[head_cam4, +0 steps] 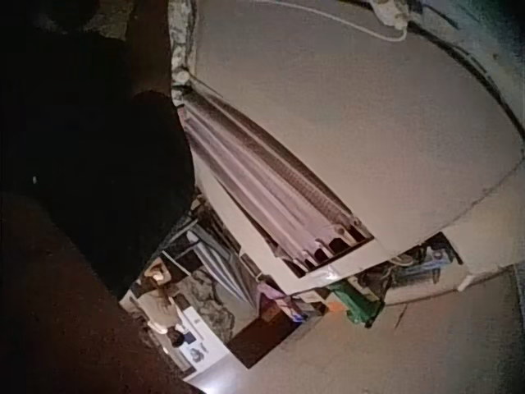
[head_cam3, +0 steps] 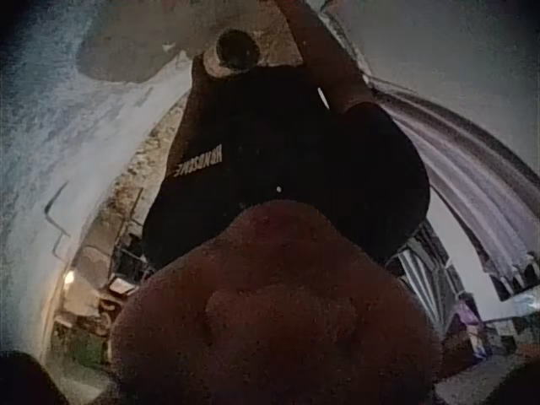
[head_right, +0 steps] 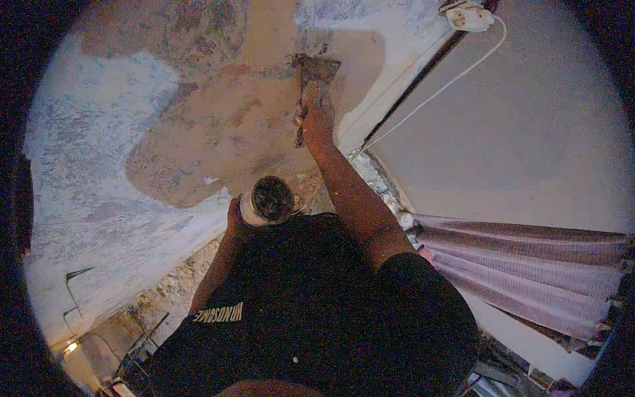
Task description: The person applies and smooths plaster compound onto a damaged section of a wall using a putty knife.
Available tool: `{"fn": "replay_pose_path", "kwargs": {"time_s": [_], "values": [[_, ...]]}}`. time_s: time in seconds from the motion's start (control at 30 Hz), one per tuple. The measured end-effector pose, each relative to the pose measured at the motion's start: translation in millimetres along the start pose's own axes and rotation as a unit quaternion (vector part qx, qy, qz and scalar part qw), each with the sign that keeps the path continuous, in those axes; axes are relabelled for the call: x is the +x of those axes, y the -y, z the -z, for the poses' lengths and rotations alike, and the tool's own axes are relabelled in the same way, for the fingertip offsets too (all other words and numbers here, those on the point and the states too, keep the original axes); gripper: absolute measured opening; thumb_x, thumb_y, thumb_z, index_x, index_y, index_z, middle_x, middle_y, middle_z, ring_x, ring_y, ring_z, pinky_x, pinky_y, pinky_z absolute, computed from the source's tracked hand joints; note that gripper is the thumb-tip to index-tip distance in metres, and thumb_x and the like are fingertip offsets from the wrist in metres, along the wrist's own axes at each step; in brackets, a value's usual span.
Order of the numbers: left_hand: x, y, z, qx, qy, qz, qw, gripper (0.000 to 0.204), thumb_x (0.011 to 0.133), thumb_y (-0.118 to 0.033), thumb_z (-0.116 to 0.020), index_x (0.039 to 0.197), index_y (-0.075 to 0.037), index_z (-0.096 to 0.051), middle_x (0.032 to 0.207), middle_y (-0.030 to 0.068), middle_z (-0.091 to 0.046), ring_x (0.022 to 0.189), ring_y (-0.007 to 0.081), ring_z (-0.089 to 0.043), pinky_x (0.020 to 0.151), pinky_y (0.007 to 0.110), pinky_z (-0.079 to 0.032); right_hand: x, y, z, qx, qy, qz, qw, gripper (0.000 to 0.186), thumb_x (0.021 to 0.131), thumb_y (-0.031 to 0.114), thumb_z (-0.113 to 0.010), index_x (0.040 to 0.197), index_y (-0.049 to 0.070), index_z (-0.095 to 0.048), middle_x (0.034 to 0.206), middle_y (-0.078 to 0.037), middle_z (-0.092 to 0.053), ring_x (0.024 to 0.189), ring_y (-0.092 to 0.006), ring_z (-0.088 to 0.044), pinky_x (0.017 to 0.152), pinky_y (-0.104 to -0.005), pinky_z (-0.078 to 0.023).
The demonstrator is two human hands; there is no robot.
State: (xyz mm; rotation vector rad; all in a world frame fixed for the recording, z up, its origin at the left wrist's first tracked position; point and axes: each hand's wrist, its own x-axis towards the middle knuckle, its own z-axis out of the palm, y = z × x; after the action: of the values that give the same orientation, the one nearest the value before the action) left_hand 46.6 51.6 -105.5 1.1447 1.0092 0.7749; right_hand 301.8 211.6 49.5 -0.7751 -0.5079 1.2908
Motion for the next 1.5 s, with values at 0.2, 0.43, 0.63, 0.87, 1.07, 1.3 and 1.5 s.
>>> {"fn": "replay_pose_path", "kwargs": {"time_s": [0.2, 0.43, 0.63, 0.87, 1.07, 1.3, 1.5], "values": [[0, -50, -15, -0.423, -0.006, 0.120, 0.898, 0.038, 0.092, -0.029, -0.042, 0.120, -0.007, -0.053, 0.114, 0.0098, -0.062, 0.108, 0.0275, -0.058, 0.096, 0.047, -0.044, 0, 5, -5, -0.070, -0.007, 0.039, 0.997, 0.033, 0.095, 0.042, -0.049, 0.085, 0.011, -0.043, 0.064, -0.002, -0.042, 0.049, -0.0129, -0.041, 0.043, -0.0287, -0.034], [8, -56, -20, -0.546, 0.112, 0.095, 0.825, 0.044, 0.094, -0.035, -0.034, 0.123, -0.006, -0.051, 0.118, 0.0124, -0.060, 0.111, 0.0269, -0.056, 0.097, 0.046, -0.044, 1, 9, 2, -0.205, -0.081, 0.050, 0.974, 0.031, 0.094, 0.039, -0.054, 0.091, 0.010, -0.045, 0.066, -0.002, -0.045, 0.051, -0.0112, -0.044, 0.042, -0.0278, -0.036], [14, -27, -21, -0.100, 0.000, 0.045, 0.994, 0.060, 0.074, -0.030, -0.074, 0.123, -0.008, -0.048, 0.120, 0.0087, -0.059, 0.115, 0.0260, -0.054, 0.102, 0.045, -0.038, 19, -18, 45, -0.310, -0.042, 0.206, 0.927, 0.029, 0.095, 0.037, -0.051, 0.099, 0.008, -0.048, 0.070, -0.003, -0.048, 0.053, -0.0111, -0.046, 0.043, -0.0266, -0.038], [11, -31, -17, 0.209, 0.009, -0.030, 0.977, 0.065, 0.070, -0.026, -0.078, 0.123, -0.007, -0.048, 0.117, 0.0074, -0.060, 0.110, 0.0211, -0.057, 0.100, 0.039, -0.040, -14, 14, 17, -0.145, -0.071, 0.083, 0.983, 0.028, 0.095, 0.037, -0.051, 0.103, 0.009, -0.049, 0.069, -0.004, -0.049, 0.053, -0.0119, -0.047, 0.043, -0.0266, -0.039], [3, -40, -17, -0.158, 0.021, 0.002, 0.987, 0.038, 0.088, -0.024, -0.053, 0.122, -0.008, -0.049, 0.118, 0.0082, -0.060, 0.110, 0.0234, -0.057, 0.096, 0.041, -0.044, 1, 13, 10, -0.131, -0.049, 0.035, 0.990, 0.024, 0.096, 0.033, -0.052, 0.102, 0.010, -0.048, 0.068, -0.003, -0.048, 0.050, -0.0116, -0.046, 0.042, -0.0261, -0.037], [3, -31, -14, -0.258, 0.014, 0.103, 0.960, 0.045, 0.088, -0.033, -0.050, 0.127, -0.011, -0.047, 0.122, 0.0085, -0.058, 0.112, 0.0253, -0.056, 0.100, 0.046, -0.040, 7, 12, 15, -0.140, -0.027, 0.080, 0.987, 0.024, 0.095, 0.031, -0.053, 0.103, 0.008, -0.050, 0.068, -0.001, -0.048, 0.053, -0.0104, -0.047, 0.043, -0.0259, -0.038], [8, -35, -15, -0.088, 0.055, -0.012, 0.995, 0.047, 0.091, -0.039, -0.041, 0.128, -0.012, -0.048, 0.124, 0.0092, -0.058, 0.111, 0.0276, -0.056, 0.096, 0.050, -0.043, 5, 27, 19, -0.426, -0.081, 0.285, 0.855, 0.032, 0.094, 0.032, -0.054, 0.094, 0.000, -0.060, 0.081, -0.012, -0.063, 0.072, -0.0232, -0.059, 0.068, -0.0388, -0.046]]}}
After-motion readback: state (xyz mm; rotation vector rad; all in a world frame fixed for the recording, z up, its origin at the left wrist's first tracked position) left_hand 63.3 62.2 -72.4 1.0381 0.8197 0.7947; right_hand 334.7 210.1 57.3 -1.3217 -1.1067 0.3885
